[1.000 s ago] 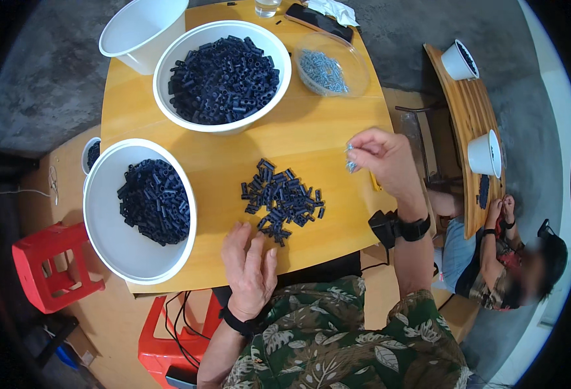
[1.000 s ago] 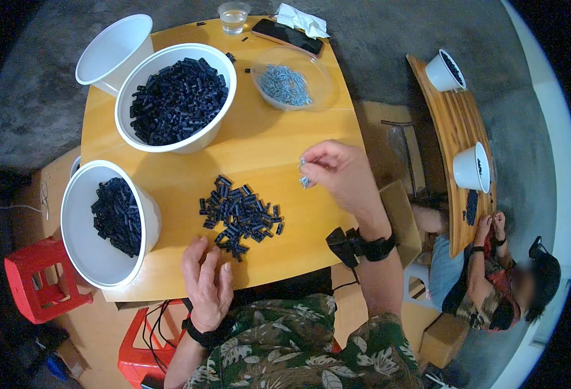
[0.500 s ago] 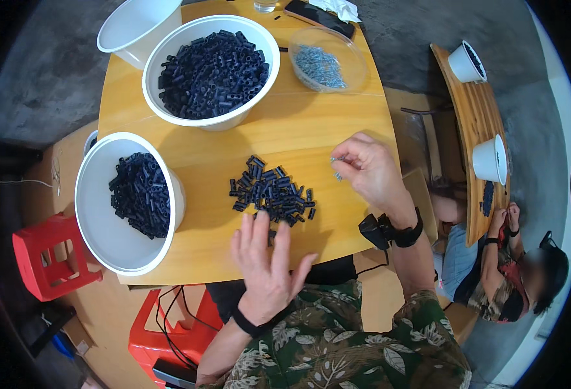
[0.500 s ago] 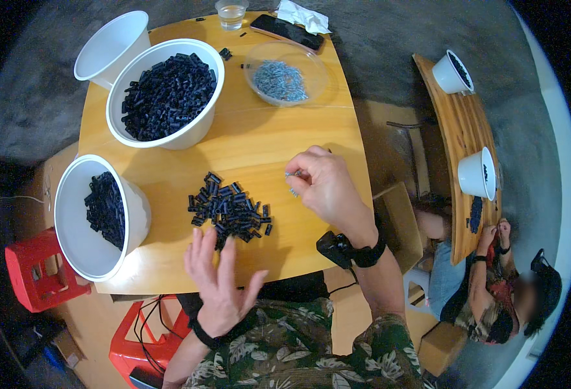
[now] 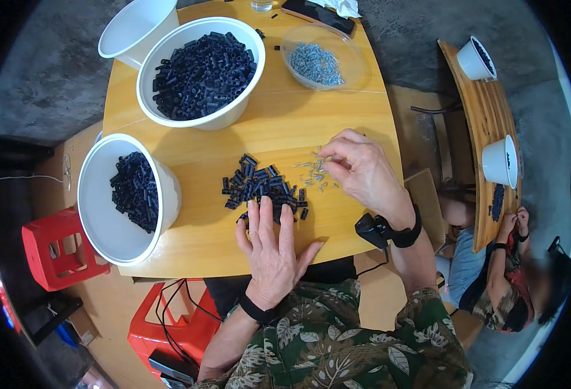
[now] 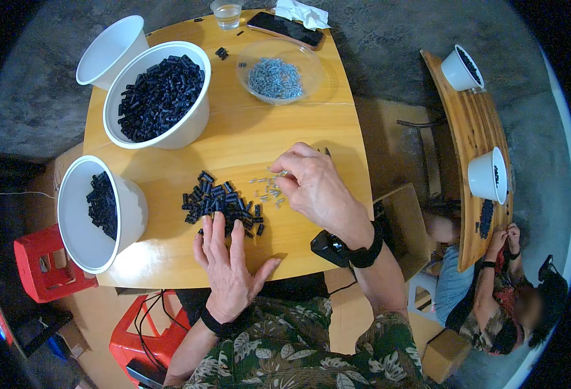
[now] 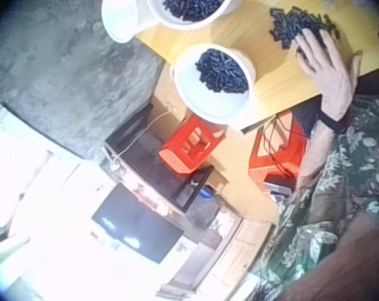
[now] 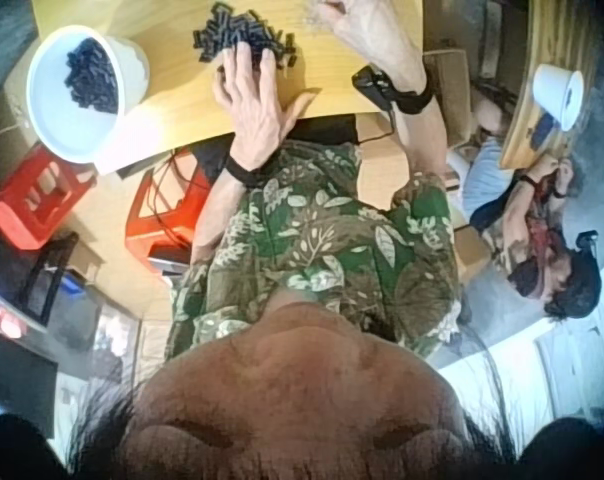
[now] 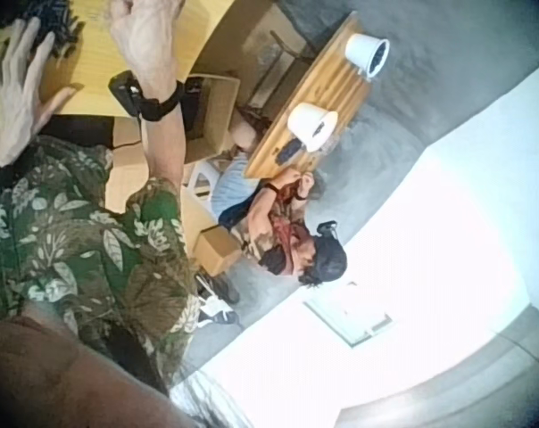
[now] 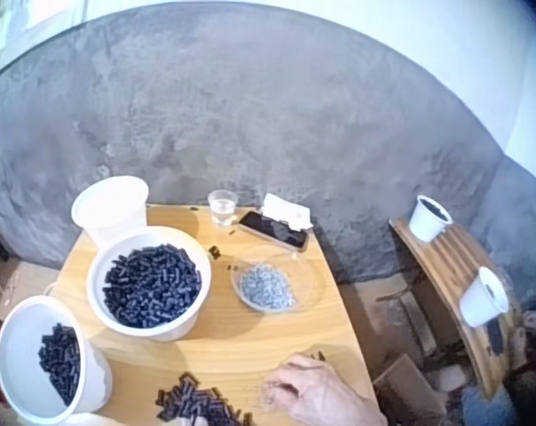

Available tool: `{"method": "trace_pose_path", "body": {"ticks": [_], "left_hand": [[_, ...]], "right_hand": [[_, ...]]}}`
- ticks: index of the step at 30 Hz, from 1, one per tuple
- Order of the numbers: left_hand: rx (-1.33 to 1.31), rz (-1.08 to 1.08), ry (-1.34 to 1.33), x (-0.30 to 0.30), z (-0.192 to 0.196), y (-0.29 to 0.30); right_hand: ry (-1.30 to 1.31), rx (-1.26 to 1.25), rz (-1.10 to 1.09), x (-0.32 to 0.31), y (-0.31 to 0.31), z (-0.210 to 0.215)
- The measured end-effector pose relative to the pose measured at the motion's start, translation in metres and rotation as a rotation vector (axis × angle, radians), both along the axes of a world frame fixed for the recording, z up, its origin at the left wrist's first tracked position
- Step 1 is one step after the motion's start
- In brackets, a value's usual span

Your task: Assembling small black plastic sleeves by inserting metal pins into them.

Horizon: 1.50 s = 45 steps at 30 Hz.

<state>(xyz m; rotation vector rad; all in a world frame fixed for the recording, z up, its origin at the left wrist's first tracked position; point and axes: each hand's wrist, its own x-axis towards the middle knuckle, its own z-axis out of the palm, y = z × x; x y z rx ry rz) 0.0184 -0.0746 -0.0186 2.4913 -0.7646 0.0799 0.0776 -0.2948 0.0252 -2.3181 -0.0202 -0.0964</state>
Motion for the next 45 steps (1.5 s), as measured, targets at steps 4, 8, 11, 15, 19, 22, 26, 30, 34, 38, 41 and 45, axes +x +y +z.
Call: {"method": "trace_pose_path", "body": {"ticks": [4,8,11,15,19,22,26,30,34,38,41,45], "left_hand": [[-0.01,0.013,0.004,0.001,-0.002,-0.001],[-0.033,0.033,0.001,0.002,-0.001,-0.001],[-0.051,0.034,0.003,0.001,-0.003,-0.001],[-0.073,0.03,0.011,0.0,-0.005,0.001],[-0.087,0.04,0.017,0.0,-0.005,0.0],[-0.081,0.045,0.013,0.0,-0.004,0.0],[-0.065,0.045,0.011,0.0,-0.004,0.0],[-0.052,0.045,0.006,-0.001,-0.003,-0.001],[-0.066,0.053,-0.004,-0.001,-0.003,-0.001],[-0.106,0.049,-0.012,0.0,-0.005,0.0],[-0.146,0.04,-0.007,0.0,-0.008,0.001],[-0.369,0.064,0.09,-0.003,-0.004,0.016]], "right_hand": [[-0.055,0.039,-0.028,-0.005,-0.002,0.008],[-0.074,0.127,-0.219,-0.031,0.006,0.025],[-0.031,0.21,-0.342,-0.062,0.015,0.011],[0.013,0.279,-0.424,-0.092,0.035,-0.016],[0.033,0.219,-0.406,-0.092,0.045,-0.021],[-0.016,0.159,-0.358,-0.08,0.045,-0.018],[-0.126,0.035,-0.318,-0.06,0.041,-0.018],[-0.123,-0.082,-0.243,-0.048,0.04,-0.023],[-0.15,-0.07,-0.286,-0.05,0.036,-0.025],[-0.115,-0.014,-0.317,-0.055,0.035,-0.027],[-0.139,0.009,-0.328,-0.055,0.037,-0.025],[-0.097,0.113,-0.359,-0.064,0.046,-0.01]]}}
